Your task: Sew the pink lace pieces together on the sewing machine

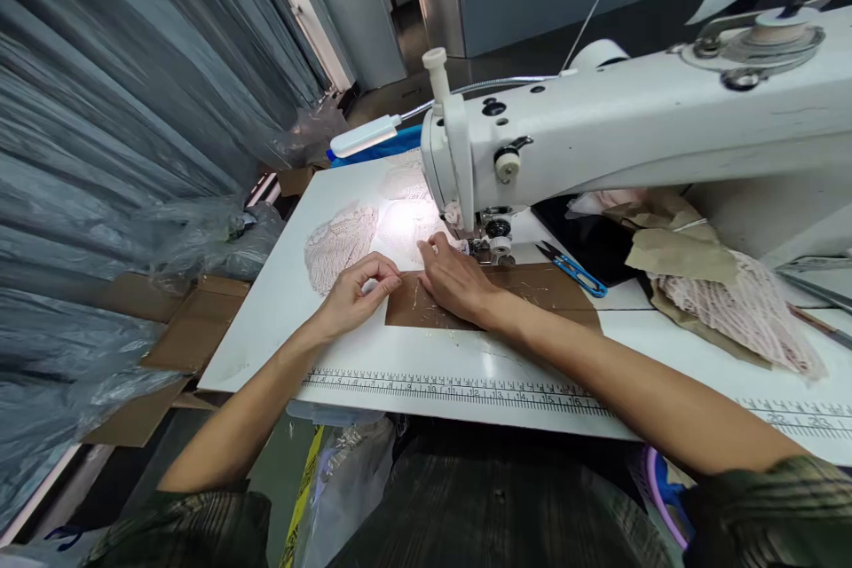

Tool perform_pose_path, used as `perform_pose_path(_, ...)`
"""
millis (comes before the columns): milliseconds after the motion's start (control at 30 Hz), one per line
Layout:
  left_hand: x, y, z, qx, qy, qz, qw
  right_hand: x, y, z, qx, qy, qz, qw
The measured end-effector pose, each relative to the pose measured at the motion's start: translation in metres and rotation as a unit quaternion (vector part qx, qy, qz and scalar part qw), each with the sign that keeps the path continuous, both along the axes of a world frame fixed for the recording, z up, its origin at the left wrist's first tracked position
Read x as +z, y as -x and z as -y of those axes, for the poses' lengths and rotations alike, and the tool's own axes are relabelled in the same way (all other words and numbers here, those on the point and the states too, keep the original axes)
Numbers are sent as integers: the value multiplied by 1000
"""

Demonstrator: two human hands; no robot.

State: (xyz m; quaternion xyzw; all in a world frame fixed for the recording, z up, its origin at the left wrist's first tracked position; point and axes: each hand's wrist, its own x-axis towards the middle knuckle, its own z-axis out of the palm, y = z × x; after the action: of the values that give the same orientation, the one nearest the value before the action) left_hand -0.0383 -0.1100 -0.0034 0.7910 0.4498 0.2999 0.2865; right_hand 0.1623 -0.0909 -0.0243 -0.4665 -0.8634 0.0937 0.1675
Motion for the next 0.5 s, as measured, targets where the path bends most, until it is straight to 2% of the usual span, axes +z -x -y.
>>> perform_pose_path(67, 4, 0, 0, -2, 6, 69, 998, -7, 7, -10, -20, -5, -13, 1000)
perform_pose_path(133, 14, 5, 0, -28, 49, 135, 989, -14, 6, -16, -10, -7, -29, 1000)
perform_pose_path(200, 28, 13, 0, -128, 147, 137, 971, -19, 2, -17, 14, -10, -36, 999)
perform_pose_path(233, 35, 17, -1, -234, 225, 88, 942, -21, 0, -17, 25, -12, -38, 999)
perform_pose_path(267, 40, 20, -2, -311, 279, 22, 908, -22, -1, -16, 33, -14, -42, 998)
perform_pose_path(300, 43, 23, -4, -319, 284, -20, 904, -22, -2, -15, 40, -16, -46, 998)
perform_pose_path(333, 44, 23, -6, -287, 259, -53, 921, -23, -2, -14, 43, -19, -50, 998)
perform_pose_path(400, 38, 20, -12, -150, 159, -97, 971, -24, -1, -13, 44, -25, -59, 997)
perform_pose_path(467, 25, 11, -17, -29, 63, -131, 989, -27, 0, -12, 43, -34, -66, 996)
perform_pose_path(500, 18, 6, -19, 5, 29, -146, 989, -28, 1, -12, 43, -38, -69, 996)
